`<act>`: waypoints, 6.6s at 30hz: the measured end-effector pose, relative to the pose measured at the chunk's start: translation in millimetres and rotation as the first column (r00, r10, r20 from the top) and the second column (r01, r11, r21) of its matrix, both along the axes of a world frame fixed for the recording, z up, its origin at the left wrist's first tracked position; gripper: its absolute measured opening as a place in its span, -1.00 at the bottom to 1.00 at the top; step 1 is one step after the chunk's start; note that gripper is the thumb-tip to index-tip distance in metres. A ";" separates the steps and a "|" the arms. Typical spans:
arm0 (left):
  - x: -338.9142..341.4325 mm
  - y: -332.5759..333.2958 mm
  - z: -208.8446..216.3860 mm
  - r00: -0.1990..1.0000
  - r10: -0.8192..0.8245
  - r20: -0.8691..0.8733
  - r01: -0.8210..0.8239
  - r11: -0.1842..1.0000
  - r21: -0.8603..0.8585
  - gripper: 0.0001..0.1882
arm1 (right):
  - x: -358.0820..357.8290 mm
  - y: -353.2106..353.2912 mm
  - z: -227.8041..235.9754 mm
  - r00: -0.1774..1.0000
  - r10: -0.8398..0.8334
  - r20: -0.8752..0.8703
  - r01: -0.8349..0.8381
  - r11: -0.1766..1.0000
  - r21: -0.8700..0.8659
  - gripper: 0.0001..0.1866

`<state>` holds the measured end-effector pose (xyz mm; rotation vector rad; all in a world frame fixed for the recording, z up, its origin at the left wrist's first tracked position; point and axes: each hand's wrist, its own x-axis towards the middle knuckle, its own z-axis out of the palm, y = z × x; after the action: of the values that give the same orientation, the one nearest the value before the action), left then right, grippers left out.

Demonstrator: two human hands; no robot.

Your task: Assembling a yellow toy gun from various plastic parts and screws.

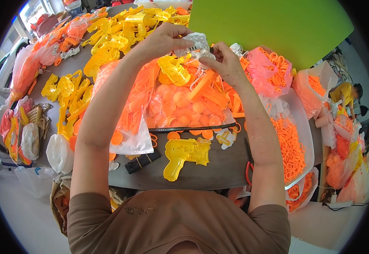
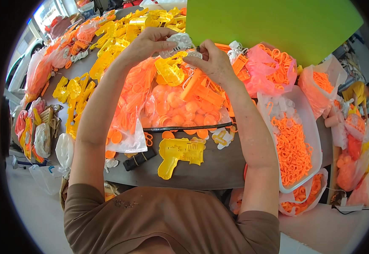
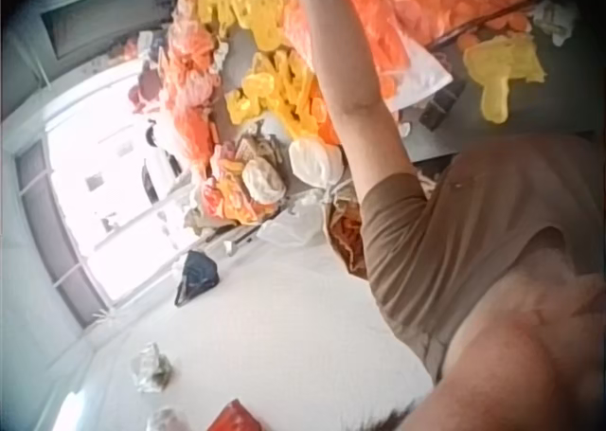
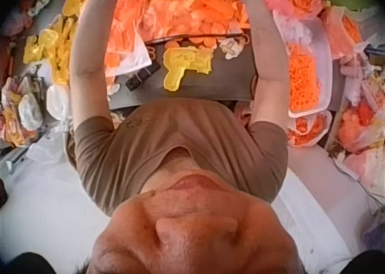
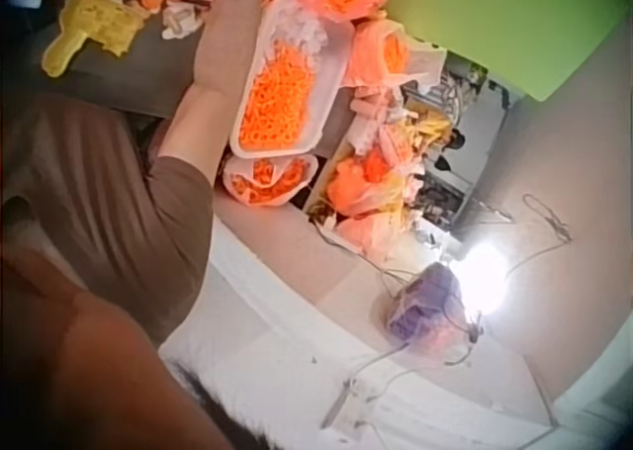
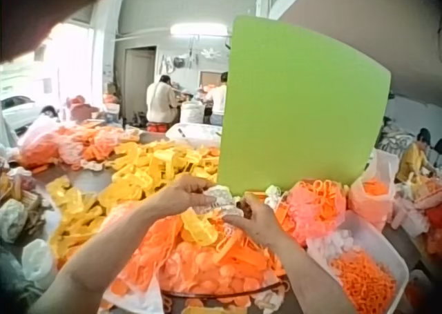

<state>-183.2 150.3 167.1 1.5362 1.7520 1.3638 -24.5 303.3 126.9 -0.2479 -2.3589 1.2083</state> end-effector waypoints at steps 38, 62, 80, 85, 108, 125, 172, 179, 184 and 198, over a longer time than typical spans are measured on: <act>0.7 0.9 -7.1 0.998 -0.038 0.041 0.039 0.999 -0.021 -0.70 | -0.9 -6.7 22.1 0.987 -0.093 0.133 0.046 0.945 0.325 -0.86; 10.2 8.6 -19.7 0.968 0.078 0.240 -0.082 0.997 0.009 -0.62 | -2.1 -17.3 -8.3 1.000 -0.024 -0.008 0.024 0.999 -0.043 -0.52; 2.4 -0.8 -21.9 0.962 0.114 0.247 -0.121 0.993 0.011 -0.64 | -23.8 -32.8 -27.7 0.981 -0.119 -0.151 0.112 0.992 -0.054 -0.49; -0.6 -5.8 -20.6 0.972 0.058 0.230 -0.057 0.998 -0.011 -0.66 | -19.2 -19.7 -15.5 0.984 0.064 -0.165 -0.134 0.879 -0.458 -0.54; 0.8 -5.7 -58.0 0.921 0.083 0.379 -0.035 0.991 -0.133 -0.60 | -18.8 -7.3 -36.1 0.968 0.238 0.075 -0.165 0.835 -0.524 -0.40; 2.9 -7.4 -77.6 0.998 0.044 0.049 -0.038 0.993 -0.112 -0.53 | -9.2 12.2 -49.6 0.926 0.373 0.058 -0.208 0.633 -0.746 -0.60; 19.7 15.4 -26.9 0.982 0.191 0.000 -0.191 0.980 0.050 -0.57 | 9.5 -8.9 -30.1 0.995 0.096 -0.013 -0.089 0.857 -0.508 -0.63; 44.7 18.3 29.3 0.979 0.171 -0.112 -0.144 0.966 0.217 -0.54 | 34.2 -11.1 -3.2 0.991 0.013 -0.133 -0.061 0.928 -0.367 -0.57; 58.2 15.2 44.7 0.997 0.065 -0.047 -0.065 0.998 0.008 -0.57 | 44.6 -40.6 -3.3 0.997 -0.080 -0.013 0.080 0.996 0.033 -0.31; 80.7 -25.7 59.5 0.908 -0.136 0.396 0.185 0.979 -0.089 -0.44 | 59.0 -55.8 54.2 0.943 0.169 -0.286 -0.255 0.919 -0.300 -0.60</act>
<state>-102.5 124.5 226.6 1.2117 1.4044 1.3396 34.5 247.5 181.1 0.0602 -1.9890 1.6409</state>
